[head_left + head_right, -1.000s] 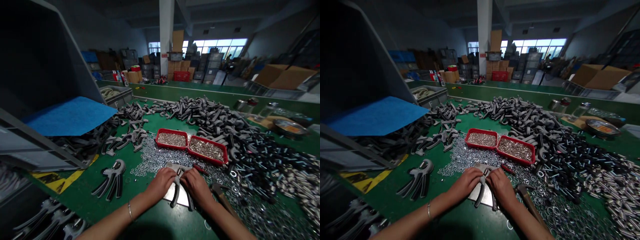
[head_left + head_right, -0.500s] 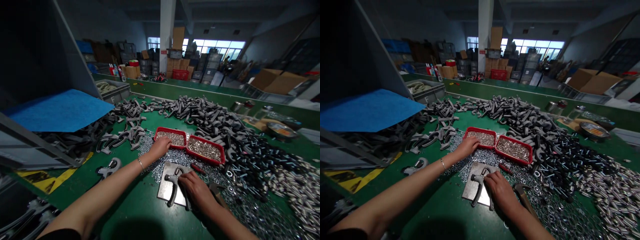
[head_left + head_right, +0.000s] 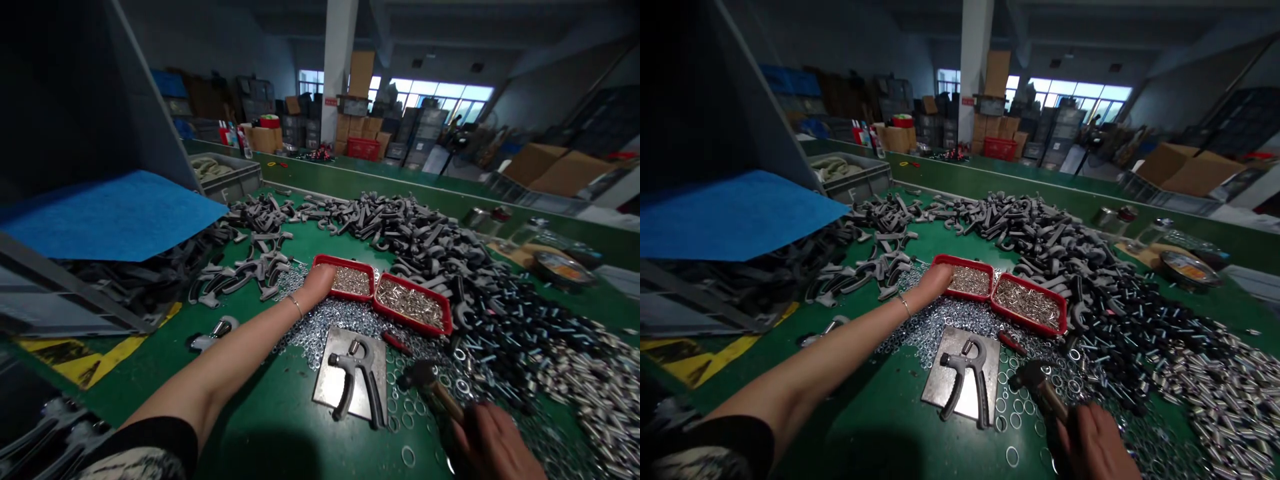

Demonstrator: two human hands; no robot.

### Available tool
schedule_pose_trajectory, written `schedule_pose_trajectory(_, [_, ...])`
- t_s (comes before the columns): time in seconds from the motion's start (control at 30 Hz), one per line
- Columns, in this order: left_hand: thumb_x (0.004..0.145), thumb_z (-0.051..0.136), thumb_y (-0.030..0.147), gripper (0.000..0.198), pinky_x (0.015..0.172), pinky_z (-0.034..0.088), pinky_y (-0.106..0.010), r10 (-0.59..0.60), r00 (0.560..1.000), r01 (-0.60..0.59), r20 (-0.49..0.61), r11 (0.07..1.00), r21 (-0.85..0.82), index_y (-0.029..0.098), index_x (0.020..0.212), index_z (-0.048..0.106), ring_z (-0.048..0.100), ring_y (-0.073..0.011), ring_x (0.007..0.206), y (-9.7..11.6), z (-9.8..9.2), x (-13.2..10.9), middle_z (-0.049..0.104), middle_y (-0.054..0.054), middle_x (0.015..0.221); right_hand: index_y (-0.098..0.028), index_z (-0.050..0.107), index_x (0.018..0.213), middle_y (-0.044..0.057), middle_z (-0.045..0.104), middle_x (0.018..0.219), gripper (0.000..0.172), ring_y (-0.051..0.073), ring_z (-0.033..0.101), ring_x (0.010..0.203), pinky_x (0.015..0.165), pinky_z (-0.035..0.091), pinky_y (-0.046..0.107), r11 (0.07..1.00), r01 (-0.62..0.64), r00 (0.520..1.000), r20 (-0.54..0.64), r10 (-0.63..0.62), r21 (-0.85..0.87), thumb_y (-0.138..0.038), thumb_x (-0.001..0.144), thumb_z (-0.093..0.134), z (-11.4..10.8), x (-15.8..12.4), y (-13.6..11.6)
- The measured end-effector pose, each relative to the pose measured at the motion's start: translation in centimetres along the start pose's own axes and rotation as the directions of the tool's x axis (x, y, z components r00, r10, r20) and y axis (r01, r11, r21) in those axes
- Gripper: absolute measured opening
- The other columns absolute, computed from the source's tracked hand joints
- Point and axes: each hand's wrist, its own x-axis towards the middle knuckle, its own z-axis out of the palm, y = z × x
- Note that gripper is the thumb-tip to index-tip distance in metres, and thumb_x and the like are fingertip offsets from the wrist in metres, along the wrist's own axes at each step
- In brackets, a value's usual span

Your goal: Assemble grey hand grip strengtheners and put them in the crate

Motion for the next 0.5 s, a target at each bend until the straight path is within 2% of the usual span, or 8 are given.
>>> schedule_pose_trajectory(0.1, [0.096,0.061,0.034,0.032,0.089,0.056,-0.044,0.01,0.999,-0.011,-0.045,1.0,-0.023,0.015,0.121,0.06,0.064,-0.0229,0.104,0.0,0.1,-0.4,0.063,-0.009,0.121,-0.022,0.062,0.1,0.01,0.074,0.092,0.034,0.024,0.071,0.076,0.066,0.056,0.031,0.957,-0.156,0.983,0.128,0.128,0.243,-0.053,0.094,0.047,-1.1,2.0,-2.2])
schedule_pose_trajectory(0.2, [0.096,0.061,0.03,0.025,0.088,0.055,-0.043,0.016,0.996,-0.022,-0.092,0.998,-0.064,0.013,0.114,0.063,0.065,-0.0222,0.101,0.2,0.0,-0.3,0.065,-0.009,0.114,-0.025,0.064,0.115,0.008,0.077,0.099,0.041,0.024,0.073,0.083,0.072,0.058,0.029,0.883,-0.225,0.948,0.303,0.099,0.412,-0.055,0.095,0.044,-2.8,3.4,-5.9])
schedule_pose_trajectory(0.3, [0.095,0.055,0.018,0.012,0.092,0.052,-0.041,0.027,0.986,-0.049,-0.164,0.99,-0.131,0.011,0.098,0.065,0.064,-0.0236,0.102,0.4,-0.6,-0.4,0.066,-0.013,0.104,-0.028,0.066,0.113,0.008,0.077,0.102,0.043,0.025,0.072,0.085,0.076,0.057,0.03,0.819,-0.269,0.94,0.323,0.109,0.507,-0.058,0.095,0.041,-3.7,4.7,-9.5])
schedule_pose_trajectory(0.37, [0.093,0.052,0.011,0.013,0.098,0.048,-0.041,0.04,0.974,-0.083,-0.225,0.979,-0.186,0.012,0.092,0.065,0.06,-0.0254,0.109,0.5,-1.3,-0.9,0.065,-0.015,0.106,-0.028,0.067,0.111,0.009,0.076,0.103,0.045,0.026,0.07,0.086,0.078,0.055,0.032,0.784,-0.289,0.94,0.319,0.122,0.55,-0.061,0.095,0.039,-3.4,5.7,-11.0])
schedule_pose_trajectory(0.4, [0.091,0.051,0.01,0.013,0.1,0.046,-0.042,0.044,0.967,-0.1,-0.251,0.971,-0.217,0.013,0.09,0.064,0.058,-0.0255,0.113,0.6,-1.8,-1.3,0.064,-0.014,0.108,-0.027,0.067,0.107,0.01,0.075,0.101,0.046,0.026,0.069,0.085,0.078,0.055,0.033,0.768,-0.304,0.929,0.353,0.108,0.564,-0.062,0.094,0.04,-2.9,6.2,-11.3])
schedule_pose_trajectory(0.47, [0.087,0.051,0.007,0.014,0.099,0.046,-0.04,0.047,0.959,-0.129,-0.278,0.95,-0.285,0.016,0.085,0.061,0.058,-0.0239,0.111,0.8,-2.5,-2.7,0.065,-0.012,0.106,-0.025,0.068,0.096,0.008,0.073,0.091,0.047,0.024,0.067,0.078,0.071,0.055,0.032,0.708,-0.375,0.878,0.475,0.063,0.599,-0.066,0.092,0.044,-1.8,6.8,-11.3])
schedule_pose_trajectory(0.5, [0.085,0.051,0.006,0.014,0.095,0.048,-0.039,0.046,0.961,-0.137,-0.274,0.936,-0.323,0.017,0.082,0.06,0.06,-0.0225,0.105,0.8,-2.8,-3.8,0.066,-0.01,0.101,-0.024,0.067,0.092,0.006,0.071,0.082,0.051,0.021,0.064,0.068,0.061,0.053,0.029,0.649,-0.457,0.829,0.556,0.063,0.608,-0.069,0.09,0.044,-1.3,6.9,-11.0])
